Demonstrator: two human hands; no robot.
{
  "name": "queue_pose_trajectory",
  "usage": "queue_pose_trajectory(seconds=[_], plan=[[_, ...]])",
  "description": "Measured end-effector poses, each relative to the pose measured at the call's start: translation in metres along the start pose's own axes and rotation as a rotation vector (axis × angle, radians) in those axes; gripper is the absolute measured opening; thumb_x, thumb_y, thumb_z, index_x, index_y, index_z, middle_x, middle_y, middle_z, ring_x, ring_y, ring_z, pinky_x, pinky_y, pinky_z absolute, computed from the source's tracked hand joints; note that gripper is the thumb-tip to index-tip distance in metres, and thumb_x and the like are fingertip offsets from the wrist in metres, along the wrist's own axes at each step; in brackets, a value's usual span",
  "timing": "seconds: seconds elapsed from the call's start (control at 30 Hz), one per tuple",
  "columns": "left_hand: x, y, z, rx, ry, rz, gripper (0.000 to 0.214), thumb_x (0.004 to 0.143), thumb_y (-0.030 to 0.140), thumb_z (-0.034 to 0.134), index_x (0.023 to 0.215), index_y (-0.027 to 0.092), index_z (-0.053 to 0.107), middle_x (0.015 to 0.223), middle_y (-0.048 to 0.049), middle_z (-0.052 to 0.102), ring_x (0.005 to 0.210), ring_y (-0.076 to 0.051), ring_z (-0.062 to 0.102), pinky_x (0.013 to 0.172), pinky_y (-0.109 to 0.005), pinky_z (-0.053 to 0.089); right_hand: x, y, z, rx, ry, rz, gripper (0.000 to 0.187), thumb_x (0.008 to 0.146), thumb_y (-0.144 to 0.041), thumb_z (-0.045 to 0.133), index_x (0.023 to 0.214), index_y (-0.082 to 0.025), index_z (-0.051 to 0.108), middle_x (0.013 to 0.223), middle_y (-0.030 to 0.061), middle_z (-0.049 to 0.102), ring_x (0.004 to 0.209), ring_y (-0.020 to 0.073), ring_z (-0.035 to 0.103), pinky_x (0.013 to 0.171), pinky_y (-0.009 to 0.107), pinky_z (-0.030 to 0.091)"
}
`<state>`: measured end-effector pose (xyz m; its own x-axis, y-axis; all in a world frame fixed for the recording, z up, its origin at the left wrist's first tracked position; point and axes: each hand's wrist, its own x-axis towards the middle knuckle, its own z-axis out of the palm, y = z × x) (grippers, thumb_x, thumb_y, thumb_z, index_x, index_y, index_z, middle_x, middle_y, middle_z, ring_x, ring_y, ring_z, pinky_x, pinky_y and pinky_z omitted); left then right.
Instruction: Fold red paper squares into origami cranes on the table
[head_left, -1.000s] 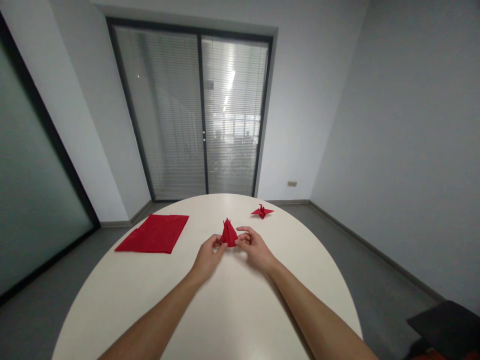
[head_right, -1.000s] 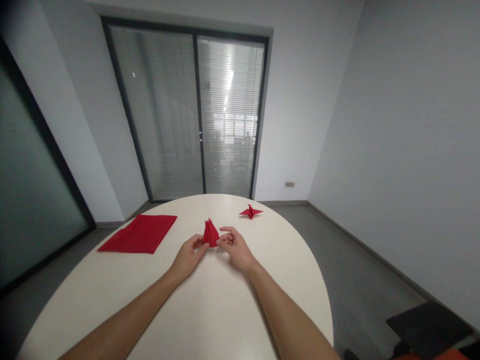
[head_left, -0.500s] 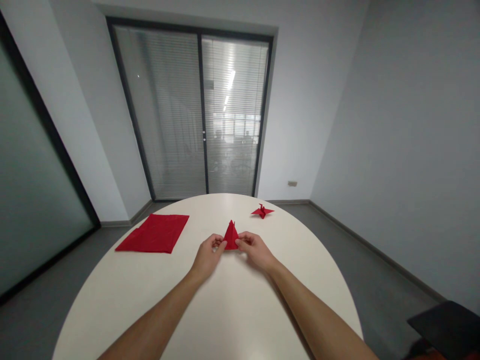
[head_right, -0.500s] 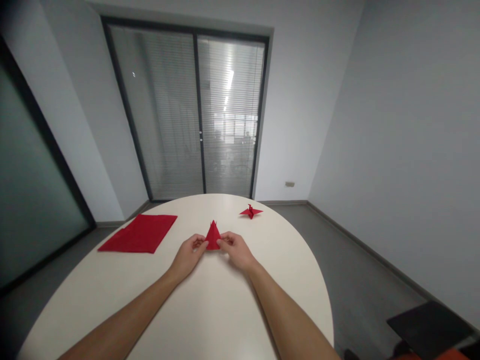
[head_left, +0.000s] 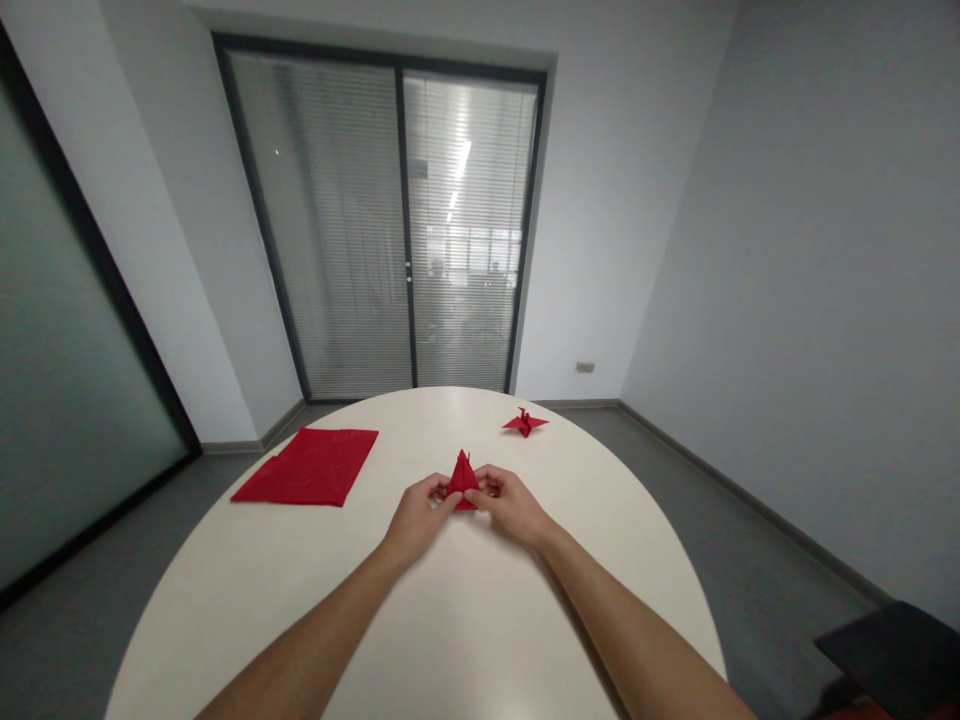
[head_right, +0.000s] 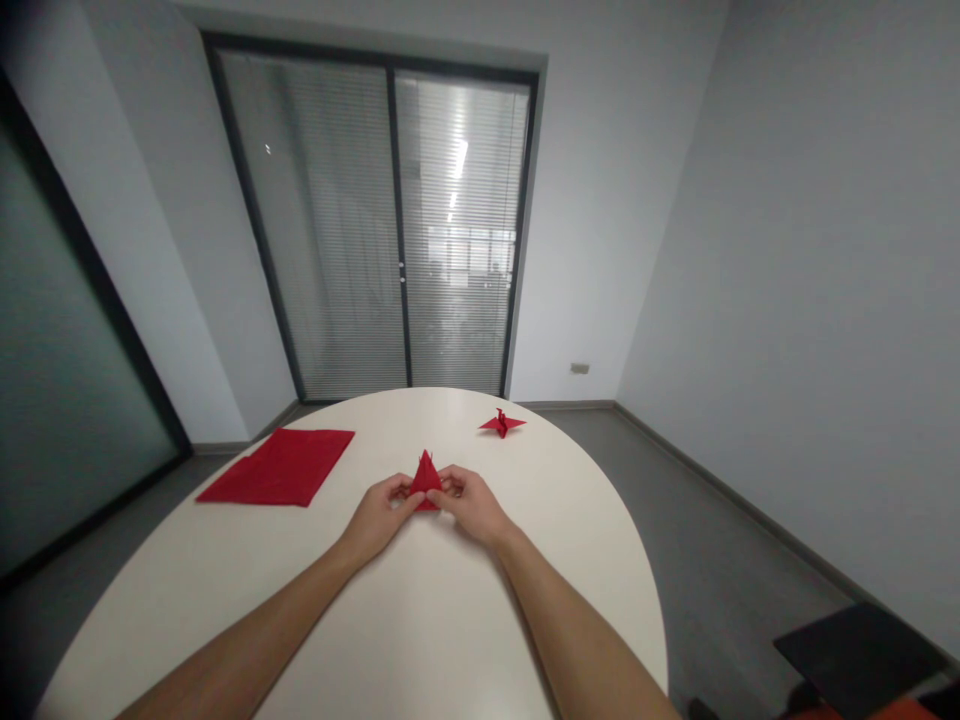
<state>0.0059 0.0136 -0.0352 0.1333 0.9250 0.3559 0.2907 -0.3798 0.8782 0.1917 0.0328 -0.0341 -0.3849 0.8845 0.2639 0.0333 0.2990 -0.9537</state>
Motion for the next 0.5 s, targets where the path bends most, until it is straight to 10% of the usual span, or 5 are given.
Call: queue_pose_trajectory(seconds=[0.5], plan=[[-0.0016,0.0025,0.0000,-0.023,-0.108,-0.008,0.021,0.082,0.036,0.062,0.086,0.019,0.074,0.087,-0.0053,0.077,0.082,-0.023,0.068,0.080,-0.033,0.051,0.0003,-0.0028,-0.0010,0.027,0.016,-0.004,0.033,0.076,-0.048,0.077,0.088,-0.018,0.071,0.080,0.0031,0.072,0.072,0.0176,0.063,0.072,0.031,0.047]])
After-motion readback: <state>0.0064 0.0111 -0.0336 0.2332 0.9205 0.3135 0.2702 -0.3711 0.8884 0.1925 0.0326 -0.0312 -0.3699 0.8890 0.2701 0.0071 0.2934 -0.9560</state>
